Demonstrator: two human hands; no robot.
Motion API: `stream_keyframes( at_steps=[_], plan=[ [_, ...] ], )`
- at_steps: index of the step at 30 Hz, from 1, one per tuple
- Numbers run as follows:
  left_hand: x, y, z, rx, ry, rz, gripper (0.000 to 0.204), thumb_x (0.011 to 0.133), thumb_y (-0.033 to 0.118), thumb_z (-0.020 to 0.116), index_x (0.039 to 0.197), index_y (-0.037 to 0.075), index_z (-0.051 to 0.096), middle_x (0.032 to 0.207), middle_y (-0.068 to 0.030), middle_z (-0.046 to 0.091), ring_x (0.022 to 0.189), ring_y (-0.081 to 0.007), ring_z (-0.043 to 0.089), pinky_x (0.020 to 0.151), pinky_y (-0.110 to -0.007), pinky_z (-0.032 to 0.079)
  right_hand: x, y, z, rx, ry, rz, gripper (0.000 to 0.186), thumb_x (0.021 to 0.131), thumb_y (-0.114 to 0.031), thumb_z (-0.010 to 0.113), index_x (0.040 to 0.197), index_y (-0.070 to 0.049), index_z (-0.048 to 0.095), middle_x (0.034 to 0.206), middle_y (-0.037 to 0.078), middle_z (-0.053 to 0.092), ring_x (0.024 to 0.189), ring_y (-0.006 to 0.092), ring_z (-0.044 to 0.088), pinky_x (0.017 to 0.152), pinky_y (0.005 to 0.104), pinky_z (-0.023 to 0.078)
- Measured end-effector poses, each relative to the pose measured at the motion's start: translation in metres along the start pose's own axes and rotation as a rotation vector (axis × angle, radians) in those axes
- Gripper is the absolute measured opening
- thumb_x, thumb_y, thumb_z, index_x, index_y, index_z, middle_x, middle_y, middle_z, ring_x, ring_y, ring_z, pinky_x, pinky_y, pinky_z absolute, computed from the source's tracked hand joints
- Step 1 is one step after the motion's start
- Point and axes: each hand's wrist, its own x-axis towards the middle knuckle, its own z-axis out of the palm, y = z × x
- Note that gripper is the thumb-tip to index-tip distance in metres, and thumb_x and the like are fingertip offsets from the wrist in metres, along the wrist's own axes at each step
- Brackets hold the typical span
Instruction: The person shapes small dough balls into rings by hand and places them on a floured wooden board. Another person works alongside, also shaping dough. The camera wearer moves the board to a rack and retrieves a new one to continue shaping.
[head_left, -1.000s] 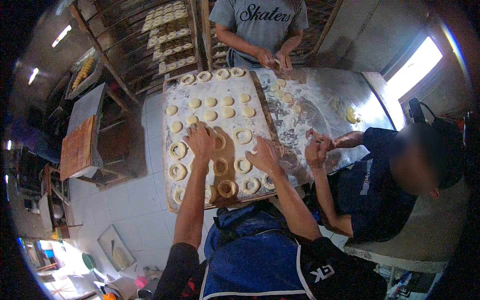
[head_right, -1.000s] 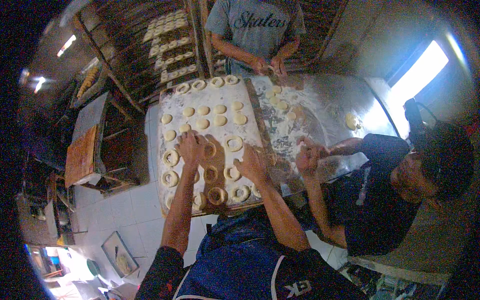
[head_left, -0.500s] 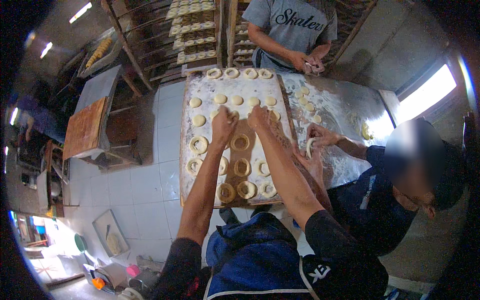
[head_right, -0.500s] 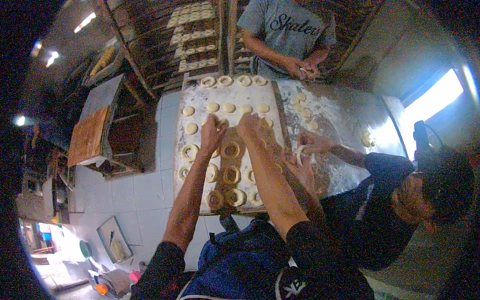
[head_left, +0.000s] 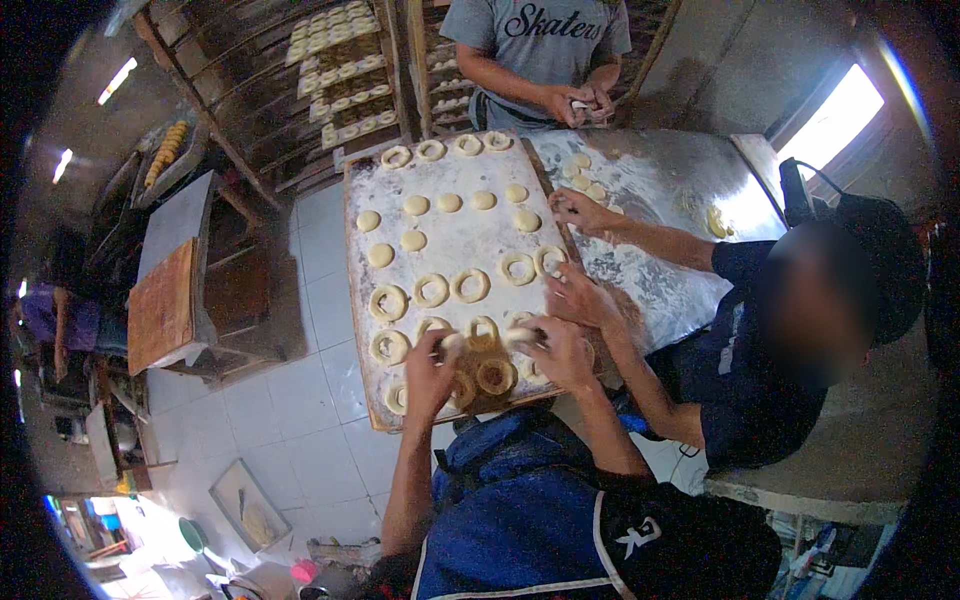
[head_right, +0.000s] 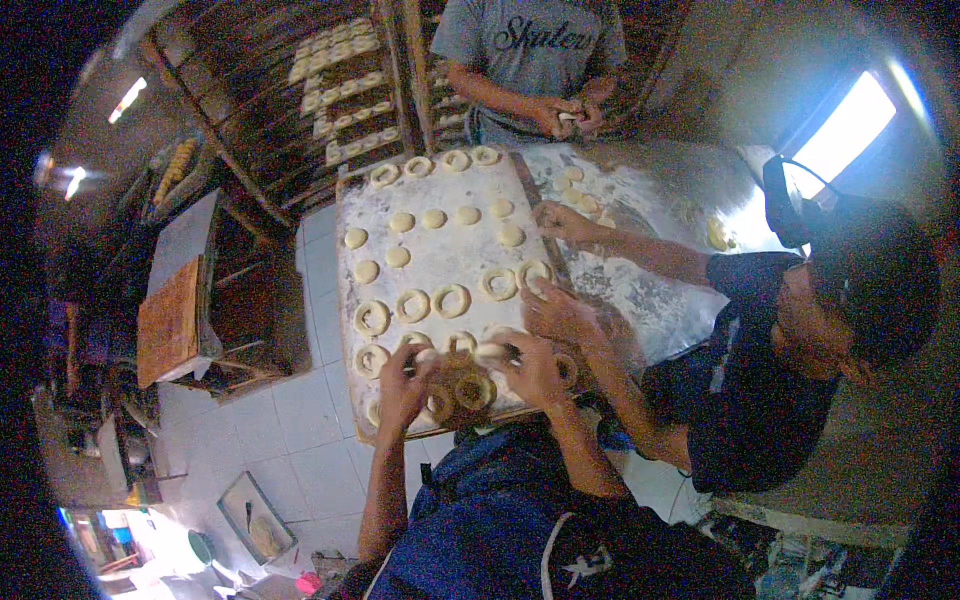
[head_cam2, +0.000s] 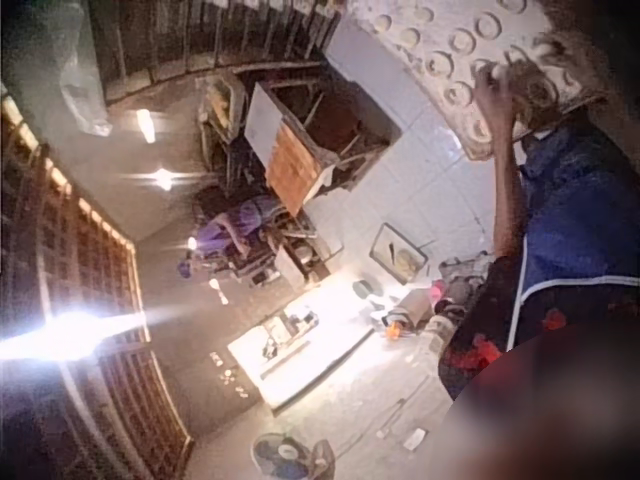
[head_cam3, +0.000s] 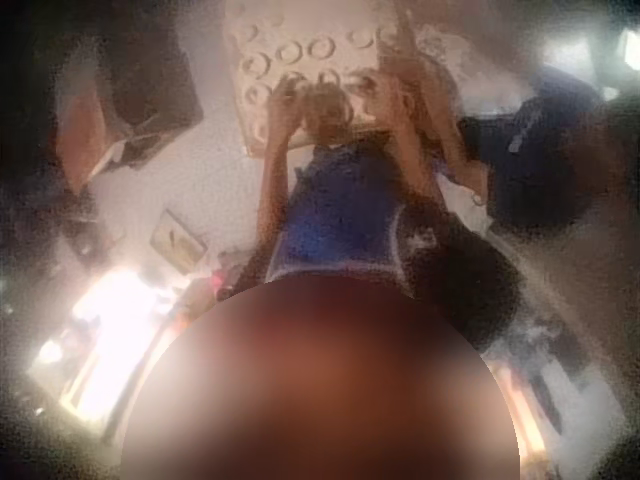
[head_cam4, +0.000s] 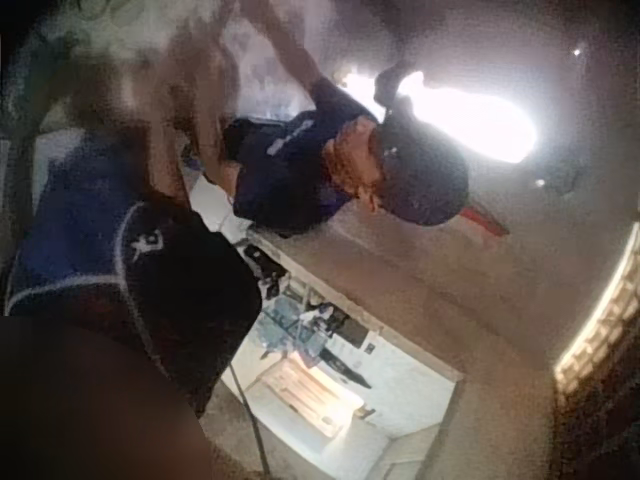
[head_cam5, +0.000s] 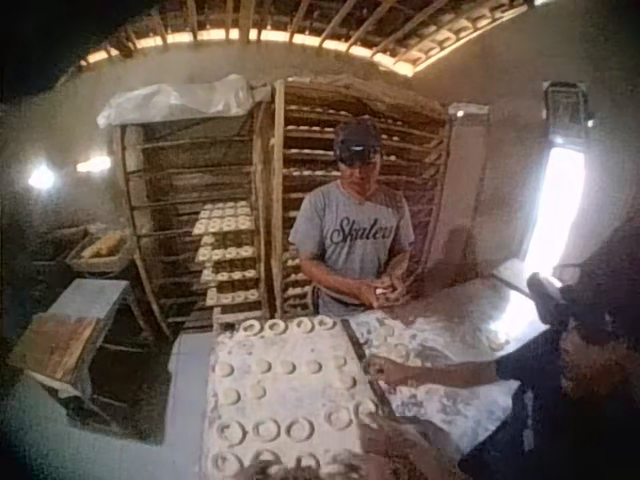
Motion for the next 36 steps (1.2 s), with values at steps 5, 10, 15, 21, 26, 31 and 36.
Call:
stream_keyframes(
  at_steps=[5,10,15,21,26,31,36],
  plan=[
    [0.055,0.029,0.069,0.526,-0.227,0.224,0.054,0.08,0.033,0.069,0.125,0.006,0.055,0.093,-0.0236,0.069,0.085,-0.0372,0.069,0.072,-0.045,0.054,-0.053,-0.002,-0.056,-0.048,-0.057,0.061,0.025,0.076,0.0,0.074,0.101,0.0,0.069,0.091,0.01,0.069,0.09,0.0155,0.065,0.077,0.0303,0.053],
    [0.09,0.049,0.082,0.837,-0.305,0.16,0.073,0.077,0.047,0.067,0.132,0.004,0.047,0.092,-0.0269,0.068,0.09,-0.0405,0.067,0.077,-0.049,0.053,-0.091,0.006,-0.072,0.192,-0.016,0.144,0.027,0.08,0.004,0.071,0.106,0.003,0.067,0.101,0.011,0.068,0.094,0.0158,0.064,0.083,0.0302,0.053],
    [0.086,0.048,0.077,0.822,-0.369,0.052,0.081,0.078,0.051,0.066,0.139,0.003,0.041,0.104,-0.0258,0.067,0.098,-0.0418,0.065,0.085,-0.052,0.051,-0.113,0.016,-0.081,0.223,-0.098,0.202,0.028,0.081,0.004,0.07,0.109,0.003,0.066,0.108,0.013,0.068,0.096,0.0176,0.065,0.085,0.0307,0.054],
    [0.104,0.039,0.098,0.987,-0.578,0.204,0.07,0.078,0.037,0.065,0.141,0.016,0.044,0.095,-0.0206,0.07,0.088,-0.0394,0.069,0.074,-0.048,0.055,-0.115,0.021,-0.096,0.137,-0.228,0.281,0.029,0.079,-0.001,0.074,0.108,-0.001,0.068,0.102,0.009,0.071,0.094,0.015,0.066,0.084,0.0299,0.053],
    [0.101,0.027,0.096,0.984,-0.522,0.098,0.071,0.074,0.033,0.066,0.14,0.022,0.043,0.096,-0.0193,0.071,0.09,-0.0385,0.069,0.074,-0.049,0.054,-0.104,0.031,-0.102,0.06,-0.152,0.229,0.029,0.079,-0.002,0.073,0.107,-0.003,0.068,0.099,0.01,0.071,0.09,0.0145,0.066,0.078,0.0294,0.053],
    [0.11,0.031,0.101,0.937,-0.458,0.136,0.069,0.074,0.034,0.065,0.138,0.016,0.043,0.095,-0.0219,0.07,0.092,-0.0397,0.068,0.077,-0.05,0.053,-0.098,0.042,-0.112,-0.018,0.022,0.121,0.03,0.079,-0.003,0.071,0.109,-0.003,0.067,0.092,0.011,0.069,0.083,0.0147,0.064,0.073,0.0289,0.051],
    [0.105,0.049,0.119,0.754,-0.479,0.145,0.074,0.077,0.037,0.062,0.14,0.006,0.039,0.095,-0.0284,0.067,0.092,-0.0445,0.066,0.08,-0.052,0.051,-0.058,0.087,-0.129,-0.315,0.318,0.025,0.029,0.079,-0.003,0.069,0.108,-0.003,0.066,0.093,0.013,0.068,0.084,0.0244,0.067,0.073,0.0365,0.052]
  ],
)
